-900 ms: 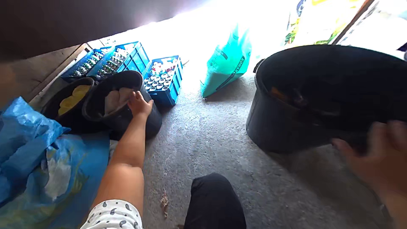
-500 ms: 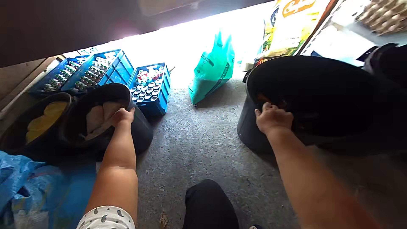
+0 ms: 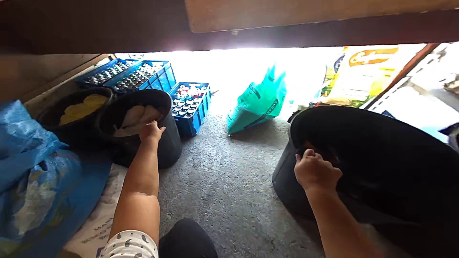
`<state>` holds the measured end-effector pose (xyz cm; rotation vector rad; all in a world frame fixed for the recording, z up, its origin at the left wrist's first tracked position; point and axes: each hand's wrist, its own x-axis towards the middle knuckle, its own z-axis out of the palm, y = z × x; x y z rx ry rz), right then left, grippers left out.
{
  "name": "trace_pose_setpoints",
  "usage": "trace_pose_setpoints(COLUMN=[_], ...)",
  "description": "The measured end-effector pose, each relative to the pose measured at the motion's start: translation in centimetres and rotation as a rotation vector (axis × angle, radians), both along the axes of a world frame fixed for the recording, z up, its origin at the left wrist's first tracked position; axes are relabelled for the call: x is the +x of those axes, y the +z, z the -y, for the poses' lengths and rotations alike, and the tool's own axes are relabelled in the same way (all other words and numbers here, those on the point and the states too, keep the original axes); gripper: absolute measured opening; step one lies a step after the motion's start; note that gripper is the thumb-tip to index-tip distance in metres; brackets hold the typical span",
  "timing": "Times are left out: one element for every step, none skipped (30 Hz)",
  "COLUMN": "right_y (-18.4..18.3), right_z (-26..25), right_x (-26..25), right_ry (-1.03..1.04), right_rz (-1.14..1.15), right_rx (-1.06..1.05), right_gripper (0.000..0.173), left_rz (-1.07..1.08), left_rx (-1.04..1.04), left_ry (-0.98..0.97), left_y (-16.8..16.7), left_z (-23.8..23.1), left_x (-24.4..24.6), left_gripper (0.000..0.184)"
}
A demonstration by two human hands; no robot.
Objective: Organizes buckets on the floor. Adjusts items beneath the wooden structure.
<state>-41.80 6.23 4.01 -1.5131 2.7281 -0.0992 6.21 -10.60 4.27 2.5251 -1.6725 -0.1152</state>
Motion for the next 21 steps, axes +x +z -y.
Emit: trace_pose_setpoints(right_y=[-0.1, -0.2, -0.2, -0.3, -0.3, -0.3, -0.3, -0.3, -0.3, -0.4, -0.4, -0.4, -0.3, -0.2, 0.0, 0.1, 0.1, 0.2, 0.4, 0.6, 0.8], right_z=[0.0, -0.1, -0.1, -0.1, -0.1, -0.1, -0.1, -0.1, -0.2, -0.2, -0.1, -0.1, -0.1, -0.1, -0.1, -0.2, -0.2, -0.1, -0.1, -0.1, 0.0], right_x=[-0.1, -0.2, -0.4, -0.6, -0.6, -0.6, -0.4, -0.2, 0.0, 0.1, 0.0, -0.1, -0.1, -0.2, -0.2, -0.2, -0.2, -0.1, -0.1, 0.0, 0.1], right_ry=[0.005, 0.012, 0.017, 0.023, 0.027, 0.026, 0.024, 0.017, 0.007, -0.003, -0.013, -0.020, -0.022, -0.020, -0.014, -0.013, -0.018, -0.026, -0.036, -0.044, -0.050], right_rz=[-0.002, 0.001, 0.001, 0.002, 0.004, 0.011, 0.009, 0.007, 0.000, -0.008, -0.018, -0.025, -0.027, -0.023, -0.003, 0.007, 0.008, 0.004, -0.002, -0.009, -0.012], right_rx=[-0.010, -0.019, -0.028, -0.036, -0.039, -0.040, -0.045, -0.049, -0.046, -0.039, -0.032, -0.022, -0.017, -0.018, -0.022, -0.020, -0.014, 0.001, 0.024, 0.053, 0.080], right_gripper=[0.049, 0.049, 0.049, 0.049, 0.049, 0.049, 0.048, 0.048, 0.048, 0.048, 0.049, 0.049, 0.050, 0.049, 0.049, 0.048, 0.048, 0.048, 0.049, 0.050, 0.050], left_rz=[0.002, 0.010, 0.026, 0.042, 0.048, 0.057, 0.065, 0.064, 0.053, 0.028, -0.013, -0.064, -0.098, -0.117, -0.146, -0.172, -0.183, -0.183, -0.174, -0.147, -0.118], left_rx=[0.002, 0.013, 0.024, 0.034, 0.038, 0.043, 0.052, 0.056, 0.066, 0.089, 0.129, 0.182, 0.226, 0.233, 0.191, 0.146, 0.126, 0.127, 0.133, 0.124, 0.089], left_ry=[-0.016, -0.034, -0.055, -0.080, -0.110, -0.144, -0.179, -0.213, -0.242, -0.262, -0.269, -0.269, -0.266, -0.270, -0.285, -0.300, -0.299, -0.270, -0.216, -0.146, -0.071], left_y=[0.0, -0.1, -0.2, -0.2, -0.2, -0.2, -0.1, 0.0, 0.1, 0.3, 0.8, 1.5, 2.3, 3.1, 3.9, 4.2, 4.1, 3.6, 2.6, 1.4, 0.6], left_z=[-0.3, -0.7, -1.1, -1.6, -2.1, -2.6, -3.0, -3.3, -3.3, -3.0, -2.5, -1.8, -1.1, -0.3, 0.6, 1.5, 2.8, 4.2, 5.4, 6.5, 7.0], left_x=[0.1, 0.2, 0.3, 0.5, 0.7, 1.2, 1.8, 2.5, 3.3, 4.0, 4.4, 4.2, 3.4, 2.0, 0.3, -1.6, -3.6, -5.7, -7.5, -8.9, -9.9], left_gripper=[0.057, 0.058, 0.059, 0.059, 0.060, 0.061, 0.062, 0.064, 0.067, 0.071, 0.077, 0.081, 0.085, 0.086, 0.085, 0.083, 0.083, 0.086, 0.088, 0.087, 0.078])
